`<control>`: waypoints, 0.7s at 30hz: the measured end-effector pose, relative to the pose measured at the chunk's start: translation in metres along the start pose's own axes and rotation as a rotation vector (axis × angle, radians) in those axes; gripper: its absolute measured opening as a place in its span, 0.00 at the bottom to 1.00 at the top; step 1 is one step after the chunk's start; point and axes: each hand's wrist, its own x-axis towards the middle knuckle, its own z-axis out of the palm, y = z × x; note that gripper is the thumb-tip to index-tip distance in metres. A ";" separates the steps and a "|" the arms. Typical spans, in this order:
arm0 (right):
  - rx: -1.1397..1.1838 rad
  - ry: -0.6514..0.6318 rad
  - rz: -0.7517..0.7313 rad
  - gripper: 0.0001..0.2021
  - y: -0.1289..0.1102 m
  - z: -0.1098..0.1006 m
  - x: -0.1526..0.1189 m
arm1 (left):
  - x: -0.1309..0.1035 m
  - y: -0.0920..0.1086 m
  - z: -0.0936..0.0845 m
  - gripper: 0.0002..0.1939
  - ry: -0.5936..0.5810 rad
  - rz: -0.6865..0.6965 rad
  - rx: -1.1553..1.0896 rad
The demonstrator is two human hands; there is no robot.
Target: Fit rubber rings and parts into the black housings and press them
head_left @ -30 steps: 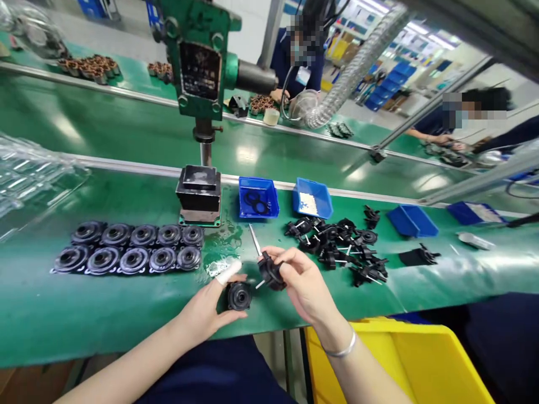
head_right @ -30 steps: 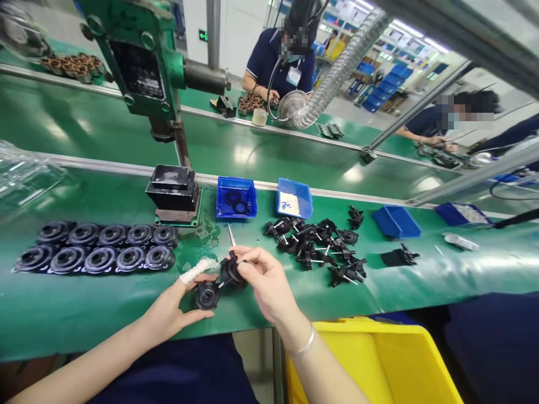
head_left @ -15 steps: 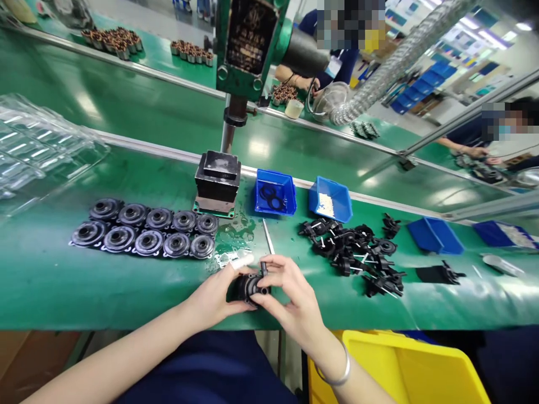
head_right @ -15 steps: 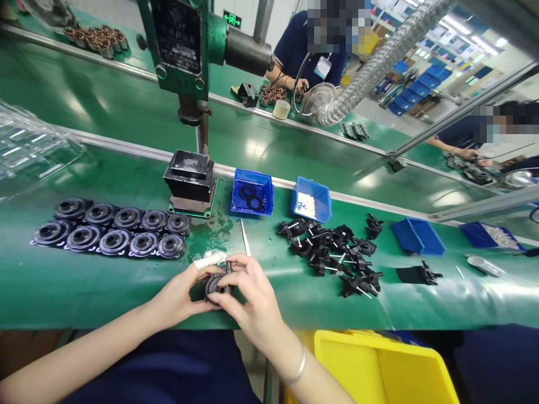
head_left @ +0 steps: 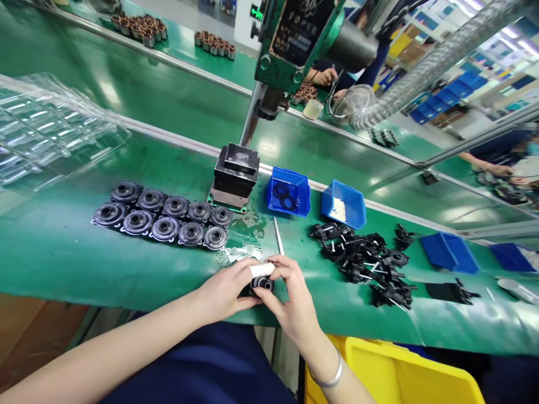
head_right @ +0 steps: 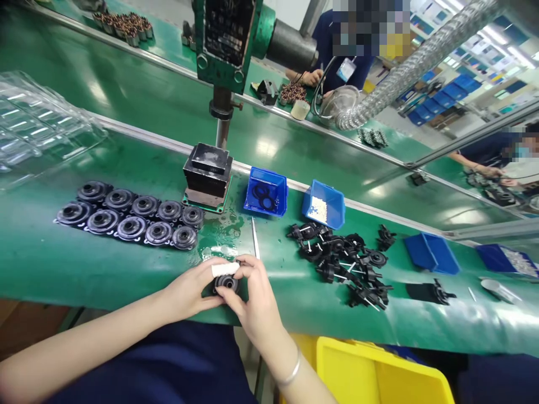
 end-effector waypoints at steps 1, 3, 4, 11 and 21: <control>0.006 0.002 0.004 0.12 0.001 0.001 0.000 | 0.000 -0.001 0.000 0.27 0.009 0.029 0.010; 0.014 0.007 0.009 0.12 0.003 0.003 -0.001 | 0.000 -0.002 0.000 0.24 0.032 0.055 0.003; 0.016 0.010 0.011 0.12 0.005 0.005 -0.002 | 0.001 -0.002 0.001 0.23 0.043 0.058 -0.003; -0.008 -0.107 -0.023 0.24 -0.008 -0.020 0.012 | 0.011 0.024 -0.012 0.23 0.106 0.099 0.065; -0.103 0.500 -0.465 0.30 -0.079 -0.159 0.222 | 0.126 0.052 -0.178 0.26 0.391 0.013 0.020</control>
